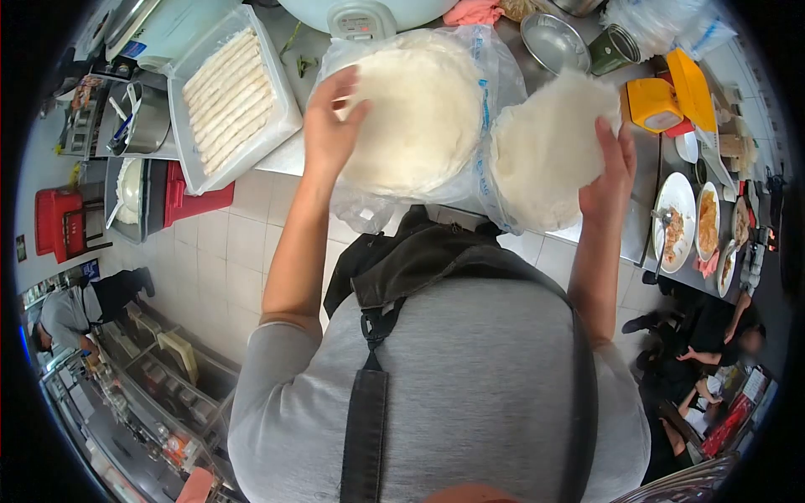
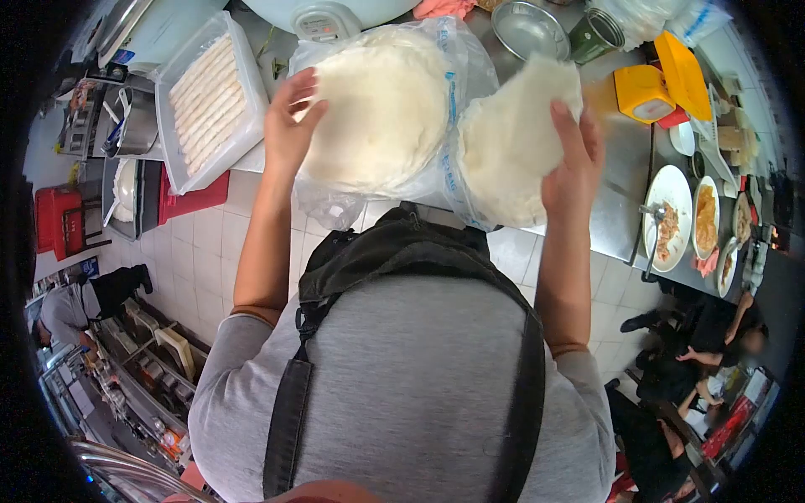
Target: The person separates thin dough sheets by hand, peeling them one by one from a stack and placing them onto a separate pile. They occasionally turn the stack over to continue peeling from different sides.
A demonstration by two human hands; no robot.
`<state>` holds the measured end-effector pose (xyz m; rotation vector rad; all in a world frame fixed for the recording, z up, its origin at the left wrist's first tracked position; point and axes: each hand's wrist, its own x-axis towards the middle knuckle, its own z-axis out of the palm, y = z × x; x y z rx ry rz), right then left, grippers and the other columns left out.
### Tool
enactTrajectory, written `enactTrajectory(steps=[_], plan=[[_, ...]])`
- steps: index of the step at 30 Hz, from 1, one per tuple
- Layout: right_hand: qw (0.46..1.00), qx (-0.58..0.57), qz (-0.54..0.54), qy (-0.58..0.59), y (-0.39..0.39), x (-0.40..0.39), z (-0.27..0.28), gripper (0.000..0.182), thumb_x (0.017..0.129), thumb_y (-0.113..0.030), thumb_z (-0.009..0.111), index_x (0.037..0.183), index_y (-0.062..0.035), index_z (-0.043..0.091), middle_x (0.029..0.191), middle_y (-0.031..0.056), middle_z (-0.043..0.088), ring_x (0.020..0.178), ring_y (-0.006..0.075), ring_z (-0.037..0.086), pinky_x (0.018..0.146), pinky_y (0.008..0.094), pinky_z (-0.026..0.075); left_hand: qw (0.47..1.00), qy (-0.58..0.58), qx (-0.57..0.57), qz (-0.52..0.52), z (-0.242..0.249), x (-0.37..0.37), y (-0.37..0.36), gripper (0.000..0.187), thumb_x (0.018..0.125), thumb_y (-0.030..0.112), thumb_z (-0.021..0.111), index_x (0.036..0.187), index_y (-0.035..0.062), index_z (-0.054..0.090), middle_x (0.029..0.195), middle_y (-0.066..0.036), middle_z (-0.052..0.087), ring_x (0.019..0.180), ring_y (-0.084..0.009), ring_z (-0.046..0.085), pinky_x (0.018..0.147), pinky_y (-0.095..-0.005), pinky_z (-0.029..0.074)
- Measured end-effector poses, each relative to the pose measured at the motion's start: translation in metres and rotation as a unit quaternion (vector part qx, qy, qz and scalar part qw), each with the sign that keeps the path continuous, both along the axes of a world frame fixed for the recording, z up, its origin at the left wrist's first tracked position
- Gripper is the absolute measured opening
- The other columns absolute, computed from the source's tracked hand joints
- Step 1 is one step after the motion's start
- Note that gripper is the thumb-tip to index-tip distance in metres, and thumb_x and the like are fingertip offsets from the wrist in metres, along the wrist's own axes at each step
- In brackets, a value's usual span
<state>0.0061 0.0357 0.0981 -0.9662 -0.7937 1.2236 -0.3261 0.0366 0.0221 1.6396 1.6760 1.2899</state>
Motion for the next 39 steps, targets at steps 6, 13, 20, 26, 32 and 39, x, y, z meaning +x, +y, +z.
enactTrajectory(steps=[6,13,20,26,32,39], plan=[[0.862,0.374,0.174,-0.294,-0.009,-0.097,0.056,0.022,0.074,0.004,0.065,0.093,-0.0030,0.056,0.118,0.0134,0.056,0.099,0.0201,0.058,0.078,0.0280,0.048,0.867,-0.471,-0.043,-0.156,0.076,0.052,-0.033,0.040,0.090,0.008,0.056,0.128,-0.0005,0.046,0.114,-0.010,0.060,0.101,-0.0190,0.060,0.087,-0.0329,0.048],[0.907,0.165,0.284,-0.265,-0.022,-0.133,-0.024,0.020,0.074,0.005,0.060,0.088,-0.0056,0.050,0.106,0.0087,0.058,0.089,0.0199,0.058,0.071,0.0281,0.047,0.868,-0.490,-0.072,-0.041,0.030,0.046,-0.060,0.019,0.092,0.012,0.056,0.107,0.0019,0.051,0.109,-0.009,0.059,0.096,-0.0174,0.061,0.082,-0.0331,0.053],[0.879,0.157,0.301,-0.335,-0.028,-0.133,-0.038,0.018,0.074,0.006,0.057,0.084,-0.0059,0.048,0.110,0.0092,0.057,0.098,0.0166,0.055,0.074,0.0279,0.044,0.790,-0.605,-0.099,0.015,0.039,0.043,-0.079,0.021,0.091,0.022,0.059,0.096,0.0017,0.053,0.099,-0.009,0.058,0.091,-0.0212,0.061,0.081,-0.0378,0.055],[0.837,0.216,0.309,-0.396,-0.036,-0.129,-0.043,0.019,0.069,0.004,0.060,0.080,-0.0048,0.048,0.114,0.0111,0.055,0.101,0.0288,0.054,0.080,0.0347,0.046,0.787,-0.609,-0.099,0.011,0.031,0.026,-0.082,0.015,0.090,0.014,0.058,0.097,0.0013,0.055,0.097,-0.010,0.059,0.091,-0.0225,0.061,0.080,-0.0387,0.056],[0.874,0.243,0.291,-0.304,-0.041,-0.138,-0.031,0.023,0.075,-0.011,0.072,0.085,-0.0052,0.052,0.109,0.0117,0.055,0.102,0.0232,0.054,0.081,0.0345,0.046,0.798,-0.589,-0.124,-0.003,0.029,0.029,-0.084,0.008,0.087,0.006,0.057,0.093,0.0000,0.058,0.090,-0.008,0.062,0.087,-0.0202,0.063,0.080,-0.0361,0.055],[0.896,0.098,0.317,-0.296,-0.020,-0.132,-0.033,0.021,0.080,-0.014,0.071,0.088,-0.0027,0.056,0.086,0.0054,0.059,0.080,0.0133,0.057,0.071,0.0262,0.047,0.863,-0.484,-0.135,-0.062,0.033,0.045,-0.086,0.004,0.085,0.004,0.059,0.089,0.0027,0.059,0.084,-0.006,0.064,0.083,-0.0157,0.062,0.083,-0.0328,0.050]])
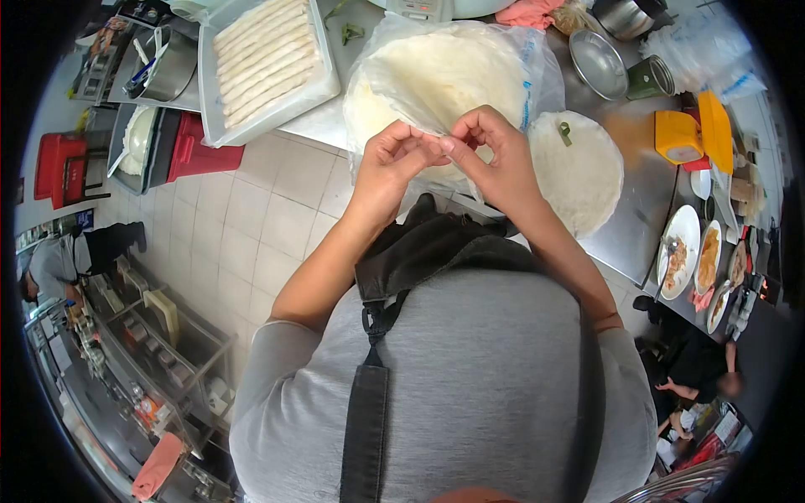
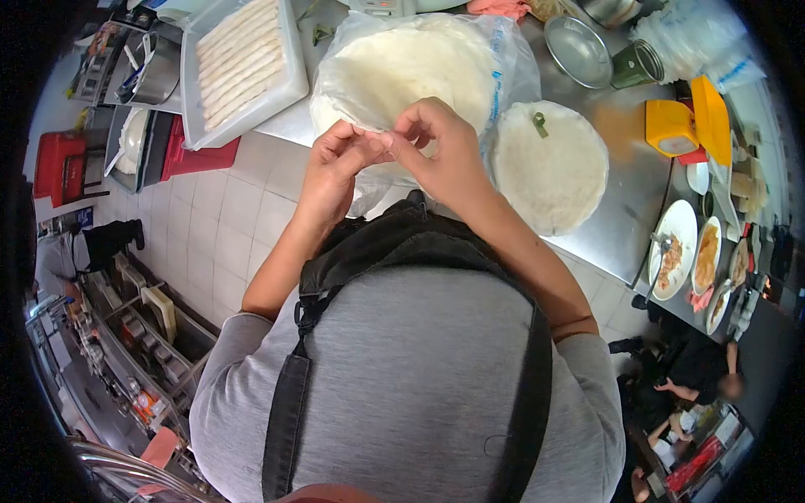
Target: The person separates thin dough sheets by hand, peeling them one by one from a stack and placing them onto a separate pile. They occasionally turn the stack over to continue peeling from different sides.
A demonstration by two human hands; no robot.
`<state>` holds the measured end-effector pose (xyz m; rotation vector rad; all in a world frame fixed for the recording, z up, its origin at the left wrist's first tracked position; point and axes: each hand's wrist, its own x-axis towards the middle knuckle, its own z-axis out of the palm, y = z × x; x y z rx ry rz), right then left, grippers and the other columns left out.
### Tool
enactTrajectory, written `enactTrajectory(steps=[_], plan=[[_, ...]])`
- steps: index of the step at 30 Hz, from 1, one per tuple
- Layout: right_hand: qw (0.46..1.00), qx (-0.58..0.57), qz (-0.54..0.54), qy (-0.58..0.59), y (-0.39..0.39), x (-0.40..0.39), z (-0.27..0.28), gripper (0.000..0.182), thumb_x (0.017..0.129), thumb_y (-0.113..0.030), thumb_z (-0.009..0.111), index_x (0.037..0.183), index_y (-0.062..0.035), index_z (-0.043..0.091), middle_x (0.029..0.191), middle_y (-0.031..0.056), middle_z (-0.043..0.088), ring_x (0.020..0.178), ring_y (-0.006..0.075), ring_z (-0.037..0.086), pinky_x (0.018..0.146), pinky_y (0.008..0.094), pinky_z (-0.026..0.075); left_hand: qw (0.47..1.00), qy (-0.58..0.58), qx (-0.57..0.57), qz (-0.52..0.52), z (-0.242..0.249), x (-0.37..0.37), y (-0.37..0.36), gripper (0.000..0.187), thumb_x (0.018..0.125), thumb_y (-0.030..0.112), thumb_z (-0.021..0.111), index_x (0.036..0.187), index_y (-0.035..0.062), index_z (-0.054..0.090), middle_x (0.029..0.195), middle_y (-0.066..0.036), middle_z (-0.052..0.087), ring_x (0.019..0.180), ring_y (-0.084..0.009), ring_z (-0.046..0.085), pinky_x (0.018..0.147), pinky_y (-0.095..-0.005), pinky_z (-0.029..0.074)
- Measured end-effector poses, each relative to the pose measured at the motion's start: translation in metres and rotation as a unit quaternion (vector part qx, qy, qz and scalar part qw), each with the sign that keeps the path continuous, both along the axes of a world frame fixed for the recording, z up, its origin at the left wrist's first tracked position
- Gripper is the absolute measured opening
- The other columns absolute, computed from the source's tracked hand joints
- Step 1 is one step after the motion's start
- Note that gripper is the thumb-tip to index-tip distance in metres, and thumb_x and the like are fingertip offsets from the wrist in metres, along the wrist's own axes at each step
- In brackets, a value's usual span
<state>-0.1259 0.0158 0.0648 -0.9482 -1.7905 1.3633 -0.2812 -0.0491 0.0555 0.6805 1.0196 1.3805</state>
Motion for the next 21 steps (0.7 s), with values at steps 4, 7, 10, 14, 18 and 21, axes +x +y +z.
enactTrajectory(steps=[4,7,10,14,18,21], plan=[[0.999,0.023,-0.018,0.024,0.012,0.009,-0.009,0.013,0.084,-0.010,0.065,0.087,-0.0021,0.055,0.088,0.0045,0.060,0.076,0.0098,0.056,0.070,0.0243,0.047,0.999,-0.008,0.014,-0.031,-0.007,-0.009,0.000,0.002,0.083,0.001,0.057,0.082,0.0022,0.056,0.089,-0.007,0.063,0.086,-0.0166,0.062,0.083,-0.0318,0.050],[0.986,-0.070,-0.049,0.142,0.013,0.011,-0.009,0.005,0.089,-0.005,0.057,0.090,-0.0021,0.053,0.096,0.0047,0.060,0.080,0.0088,0.055,0.072,0.0240,0.046,0.995,-0.083,0.056,-0.021,-0.002,-0.006,0.003,0.004,0.084,0.001,0.057,0.087,0.0021,0.055,0.097,-0.008,0.060,0.091,-0.0161,0.059,0.085,-0.0310,0.048],[0.985,-0.054,-0.067,0.150,0.006,0.002,-0.013,0.006,0.089,-0.004,0.056,0.093,-0.0026,0.052,0.097,0.0048,0.058,0.082,0.0098,0.055,0.073,0.0241,0.046,0.998,-0.042,0.049,0.010,0.013,0.008,0.008,0.018,0.089,0.018,0.058,0.100,0.0048,0.052,0.108,-0.010,0.055,0.100,-0.0182,0.056,0.083,-0.0302,0.046],[0.987,-0.032,-0.046,0.150,-0.003,-0.012,-0.017,0.014,0.086,-0.004,0.061,0.097,-0.0033,0.052,0.089,0.0025,0.056,0.081,0.0090,0.054,0.073,0.0230,0.045,0.996,0.077,0.047,0.026,0.007,0.014,0.013,0.038,0.082,0.016,0.070,0.109,0.0043,0.046,0.104,-0.006,0.055,0.097,-0.0133,0.053,0.082,-0.0269,0.044],[0.994,0.003,-0.060,0.091,-0.002,-0.014,-0.016,0.019,0.083,-0.004,0.064,0.099,-0.0030,0.053,0.082,-0.0002,0.054,0.075,0.0071,0.050,0.068,0.0215,0.044,0.990,0.110,0.065,0.054,0.005,0.022,0.017,0.034,0.076,0.011,0.078,0.095,0.0048,0.050,0.081,0.003,0.052,0.077,-0.0045,0.048,0.066,-0.0191,0.040],[0.986,-0.005,-0.070,0.148,0.004,-0.012,-0.016,0.018,0.083,-0.003,0.064,0.098,-0.0029,0.054,0.078,-0.0015,0.052,0.071,0.0056,0.048,0.064,0.0202,0.043,0.999,0.046,-0.009,-0.008,-0.005,0.010,0.015,0.027,0.077,0.008,0.076,0.077,0.0064,0.050,0.070,0.006,0.047,0.064,-0.0026,0.043,0.058,-0.0175,0.036]])
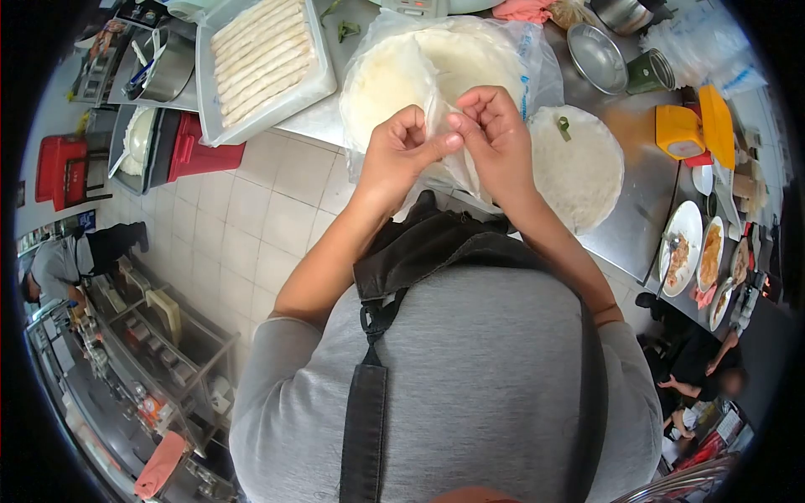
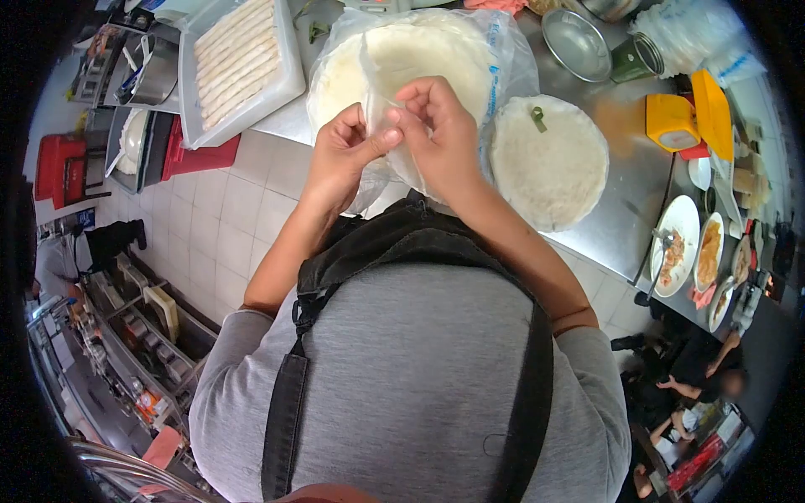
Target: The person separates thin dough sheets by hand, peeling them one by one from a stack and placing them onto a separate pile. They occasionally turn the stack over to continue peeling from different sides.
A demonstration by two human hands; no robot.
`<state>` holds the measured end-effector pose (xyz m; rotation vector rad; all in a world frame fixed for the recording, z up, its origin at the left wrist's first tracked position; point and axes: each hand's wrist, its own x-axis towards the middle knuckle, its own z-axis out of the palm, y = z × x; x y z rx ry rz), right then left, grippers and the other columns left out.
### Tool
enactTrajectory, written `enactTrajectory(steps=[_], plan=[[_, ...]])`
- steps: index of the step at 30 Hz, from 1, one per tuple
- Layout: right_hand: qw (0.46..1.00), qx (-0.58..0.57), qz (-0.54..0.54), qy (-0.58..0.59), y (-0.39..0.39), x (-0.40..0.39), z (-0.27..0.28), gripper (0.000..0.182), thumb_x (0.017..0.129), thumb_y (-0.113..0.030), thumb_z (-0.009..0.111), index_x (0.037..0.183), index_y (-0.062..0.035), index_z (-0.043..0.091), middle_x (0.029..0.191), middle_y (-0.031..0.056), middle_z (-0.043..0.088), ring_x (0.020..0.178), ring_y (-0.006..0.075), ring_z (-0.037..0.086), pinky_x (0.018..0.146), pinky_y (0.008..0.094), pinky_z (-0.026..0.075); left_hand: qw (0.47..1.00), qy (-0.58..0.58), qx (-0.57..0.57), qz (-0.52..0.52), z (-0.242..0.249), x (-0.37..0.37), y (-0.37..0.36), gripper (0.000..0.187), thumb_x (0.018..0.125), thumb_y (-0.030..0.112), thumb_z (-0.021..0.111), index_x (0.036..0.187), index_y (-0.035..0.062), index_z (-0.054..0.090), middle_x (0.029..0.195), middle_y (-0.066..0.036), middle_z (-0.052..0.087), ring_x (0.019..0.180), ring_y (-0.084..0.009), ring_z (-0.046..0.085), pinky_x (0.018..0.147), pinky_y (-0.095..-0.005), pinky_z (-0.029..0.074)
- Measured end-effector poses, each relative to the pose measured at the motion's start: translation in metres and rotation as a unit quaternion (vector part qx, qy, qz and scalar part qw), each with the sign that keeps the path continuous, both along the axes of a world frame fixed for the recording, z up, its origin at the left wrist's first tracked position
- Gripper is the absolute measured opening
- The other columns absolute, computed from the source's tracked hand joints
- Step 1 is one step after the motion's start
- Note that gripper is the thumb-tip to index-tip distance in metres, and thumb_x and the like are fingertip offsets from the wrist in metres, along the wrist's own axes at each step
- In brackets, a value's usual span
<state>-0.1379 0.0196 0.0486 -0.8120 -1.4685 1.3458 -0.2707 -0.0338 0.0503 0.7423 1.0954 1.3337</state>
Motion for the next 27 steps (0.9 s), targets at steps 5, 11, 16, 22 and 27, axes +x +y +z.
enactTrajectory(steps=[5,11,16,22,27], plan=[[0.998,0.064,-0.023,-0.020,0.017,0.010,0.021,0.020,0.083,-0.003,0.065,0.099,-0.0030,0.054,0.077,-0.0020,0.050,0.069,0.0051,0.046,0.063,0.0197,0.042,0.991,0.108,0.072,-0.040,0.026,-0.026,0.005,0.019,0.078,-0.003,0.068,0.073,0.0079,0.053,0.078,0.005,0.056,0.069,-0.0022,0.049,0.063,-0.0173,0.040],[0.792,0.545,-0.093,-0.257,0.035,0.007,0.119,0.030,0.077,-0.005,0.068,0.104,-0.0054,0.057,0.073,0.0017,0.052,0.065,0.0097,0.050,0.061,0.0247,0.042,0.902,0.358,0.225,-0.083,0.134,-0.028,0.031,0.013,0.078,-0.008,0.063,0.081,0.0035,0.058,0.078,0.002,0.056,0.071,-0.0046,0.051,0.067,-0.0181,0.042],[0.871,0.333,0.079,-0.351,0.019,0.006,0.172,0.034,0.072,-0.016,0.073,0.102,-0.0056,0.061,0.093,0.0120,0.064,0.088,0.0301,0.061,0.076,0.0357,0.046,0.796,0.385,0.457,-0.094,0.160,-0.034,0.036,0.019,0.072,-0.011,0.064,0.086,0.0010,0.064,0.089,-0.012,0.065,0.077,-0.0186,0.062,0.066,-0.0278,0.047],[0.963,0.167,0.032,-0.210,0.038,0.013,0.110,0.027,0.076,-0.006,0.069,0.100,-0.0053,0.057,0.075,0.0013,0.057,0.069,0.0096,0.054,0.064,0.0276,0.044,0.885,0.376,0.256,0.098,0.129,-0.042,-0.007,0.015,0.080,-0.001,0.069,0.092,-0.0014,0.060,0.083,-0.004,0.063,0.078,-0.0096,0.059,0.072,-0.0209,0.047],[0.987,0.115,0.030,-0.106,0.009,0.000,0.067,0.019,0.079,-0.010,0.068,0.092,-0.0018,0.056,0.077,0.0024,0.061,0.075,0.0093,0.057,0.073,0.0261,0.047,0.983,0.097,0.152,0.015,0.069,-0.011,-0.004,0.041,0.078,0.012,0.075,0.109,-0.0003,0.050,0.090,-0.004,0.058,0.084,-0.0103,0.056,0.072,-0.0219,0.048]])
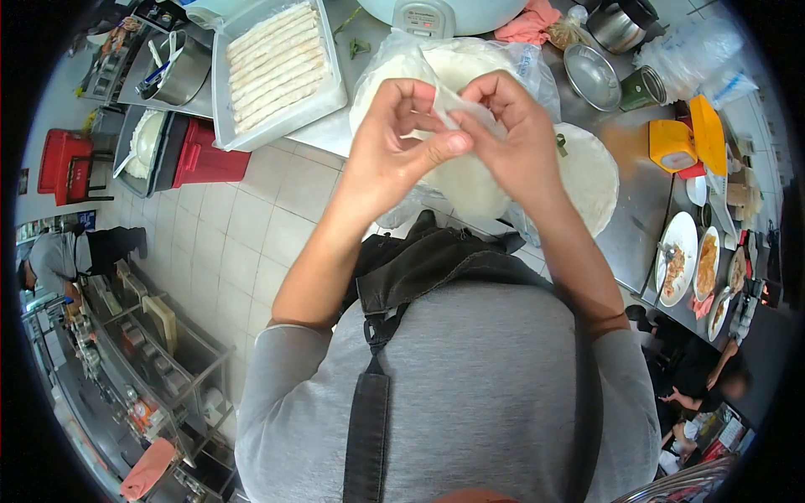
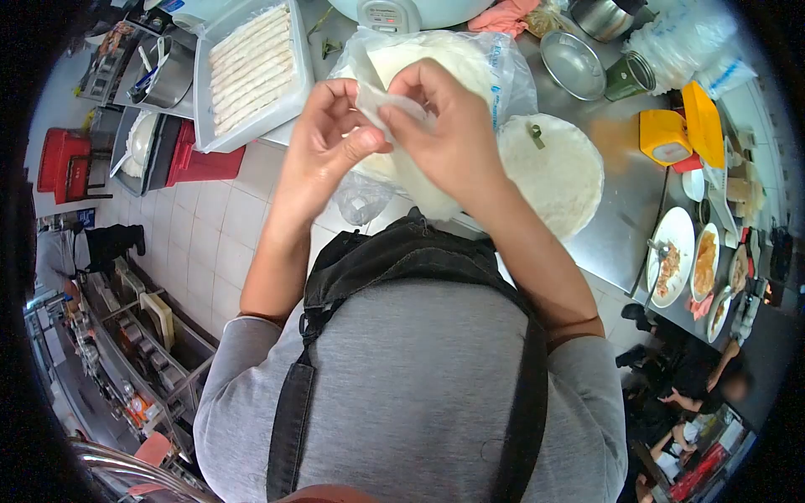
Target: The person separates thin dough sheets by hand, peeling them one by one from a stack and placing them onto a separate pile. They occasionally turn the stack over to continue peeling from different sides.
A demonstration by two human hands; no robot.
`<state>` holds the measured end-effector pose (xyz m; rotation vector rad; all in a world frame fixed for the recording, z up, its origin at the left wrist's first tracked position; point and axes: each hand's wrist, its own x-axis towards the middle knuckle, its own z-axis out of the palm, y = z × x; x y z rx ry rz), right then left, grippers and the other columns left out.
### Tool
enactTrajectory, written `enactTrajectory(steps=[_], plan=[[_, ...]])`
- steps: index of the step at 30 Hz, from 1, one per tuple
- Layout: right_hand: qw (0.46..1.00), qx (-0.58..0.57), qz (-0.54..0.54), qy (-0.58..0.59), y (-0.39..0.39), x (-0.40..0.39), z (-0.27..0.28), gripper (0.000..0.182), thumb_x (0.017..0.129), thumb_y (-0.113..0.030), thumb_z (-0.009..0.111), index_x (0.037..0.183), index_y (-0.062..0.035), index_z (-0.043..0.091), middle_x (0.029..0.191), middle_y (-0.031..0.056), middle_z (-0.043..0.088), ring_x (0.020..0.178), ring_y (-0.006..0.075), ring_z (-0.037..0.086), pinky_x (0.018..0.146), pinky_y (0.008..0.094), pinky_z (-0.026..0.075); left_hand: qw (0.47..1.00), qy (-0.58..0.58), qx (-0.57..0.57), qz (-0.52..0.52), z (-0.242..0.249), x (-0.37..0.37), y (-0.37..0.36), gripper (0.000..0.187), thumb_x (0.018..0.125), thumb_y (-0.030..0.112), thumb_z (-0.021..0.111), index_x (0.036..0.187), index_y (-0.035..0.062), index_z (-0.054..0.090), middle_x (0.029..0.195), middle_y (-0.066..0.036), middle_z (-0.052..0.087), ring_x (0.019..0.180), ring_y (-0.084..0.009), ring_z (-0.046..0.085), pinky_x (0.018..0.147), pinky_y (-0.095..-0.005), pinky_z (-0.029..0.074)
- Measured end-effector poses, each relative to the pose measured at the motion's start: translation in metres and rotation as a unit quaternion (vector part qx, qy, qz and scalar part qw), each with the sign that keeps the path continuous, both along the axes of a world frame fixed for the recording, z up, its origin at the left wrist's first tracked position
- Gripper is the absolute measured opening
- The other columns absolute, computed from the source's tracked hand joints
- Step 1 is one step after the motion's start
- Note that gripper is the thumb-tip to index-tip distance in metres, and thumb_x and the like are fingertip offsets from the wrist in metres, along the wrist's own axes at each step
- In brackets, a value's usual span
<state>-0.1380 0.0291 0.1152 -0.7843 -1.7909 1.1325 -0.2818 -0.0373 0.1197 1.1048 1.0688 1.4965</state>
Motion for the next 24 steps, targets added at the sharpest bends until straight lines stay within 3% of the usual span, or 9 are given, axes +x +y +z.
enactTrajectory(steps=[2,3,6,9,12,15,17,20,24], plan=[[0.996,-0.038,-0.003,0.079,-0.011,-0.010,-0.001,0.017,0.084,-0.012,0.066,0.088,0.0010,0.056,0.076,0.0033,0.061,0.076,0.0090,0.059,0.074,0.0235,0.048,0.998,0.006,0.046,0.033,-0.004,0.007,0.001,0.040,0.073,0.018,0.081,0.091,0.0022,0.049,0.083,-0.003,0.053,0.072,-0.0076,0.051,0.062,-0.0209,0.043],[0.996,-0.037,-0.004,0.079,-0.014,-0.009,-0.002,0.017,0.084,-0.012,0.066,0.088,0.0010,0.056,0.076,0.0033,0.061,0.076,0.0090,0.059,0.074,0.0235,0.048,0.998,0.006,0.047,0.033,-0.007,0.006,0.001,0.040,0.073,0.018,0.081,0.091,0.0022,0.049,0.083,-0.003,0.053,0.072,-0.0076,0.051,0.062,-0.0209,0.043],[0.994,-0.090,0.010,0.062,-0.018,-0.006,-0.007,0.015,0.085,-0.012,0.065,0.090,0.0009,0.057,0.075,0.0019,0.061,0.075,0.0079,0.058,0.071,0.0225,0.048,0.998,0.057,-0.015,-0.004,-0.016,-0.001,0.005,0.035,0.079,0.021,0.076,0.071,0.0087,0.045,0.074,0.004,0.046,0.060,-0.0026,0.036,0.050,-0.0183,0.030],[0.993,-0.115,0.017,0.030,-0.019,0.005,-0.007,0.012,0.087,-0.011,0.062,0.090,0.0002,0.058,0.074,0.0003,0.060,0.071,0.0062,0.056,0.067,0.0220,0.046,0.993,0.084,-0.063,-0.059,-0.010,-0.010,0.001,0.037,0.084,0.015,0.071,0.063,0.0078,0.042,0.071,0.005,0.044,0.063,-0.0040,0.037,0.053,-0.0197,0.029],[0.993,-0.108,-0.051,-0.019,-0.015,0.021,-0.007,0.011,0.089,-0.010,0.060,0.091,0.0002,0.058,0.073,-0.0002,0.059,0.068,0.0056,0.053,0.064,0.0210,0.044,0.998,0.070,0.001,-0.004,-0.010,-0.018,0.000,0.036,0.084,0.006,0.066,0.060,0.0054,0.039,0.075,0.001,0.048,0.068,-0.0057,0.039,0.058,-0.0212,0.030],[0.980,-0.185,-0.054,0.052,-0.006,0.032,-0.013,0.010,0.089,-0.009,0.059,0.093,0.0001,0.056,0.077,0.0009,0.059,0.070,0.0060,0.052,0.065,0.0211,0.043,0.997,0.059,0.036,0.023,-0.015,-0.023,0.000,0.031,0.080,-0.004,0.061,0.060,0.0036,0.038,0.084,-0.003,0.053,0.072,-0.0078,0.042,0.065,-0.0213,0.033],[0.969,-0.229,0.077,0.050,-0.005,0.032,-0.016,0.020,0.087,-0.014,0.064,0.096,0.0002,0.053,0.084,0.0022,0.058,0.077,0.0062,0.052,0.067,0.0210,0.043,0.996,0.069,0.054,0.007,-0.016,-0.018,0.000,0.029,0.078,-0.007,0.061,0.061,0.0034,0.039,0.089,-0.004,0.055,0.074,-0.0080,0.044,0.066,-0.0209,0.036],[0.992,-0.120,0.048,-0.011,-0.007,0.025,-0.002,0.029,0.083,-0.019,0.070,0.098,-0.0009,0.053,0.090,0.0025,0.058,0.083,0.0062,0.053,0.070,0.0218,0.044,0.996,0.066,0.058,-0.029,-0.015,-0.003,-0.002,0.027,0.074,-0.011,0.060,0.063,0.0033,0.039,0.093,-0.006,0.057,0.078,-0.0083,0.047,0.069,-0.0205,0.040],[0.990,-0.131,0.013,-0.042,-0.002,0.024,0.005,0.035,0.079,-0.023,0.074,0.097,-0.0012,0.053,0.087,0.0027,0.060,0.079,0.0074,0.055,0.069,0.0217,0.045,0.997,0.055,0.049,-0.032,-0.010,0.004,-0.007,0.028,0.074,-0.013,0.061,0.065,0.0036,0.040,0.089,-0.006,0.057,0.079,-0.0075,0.050,0.068,-0.0208,0.044]])
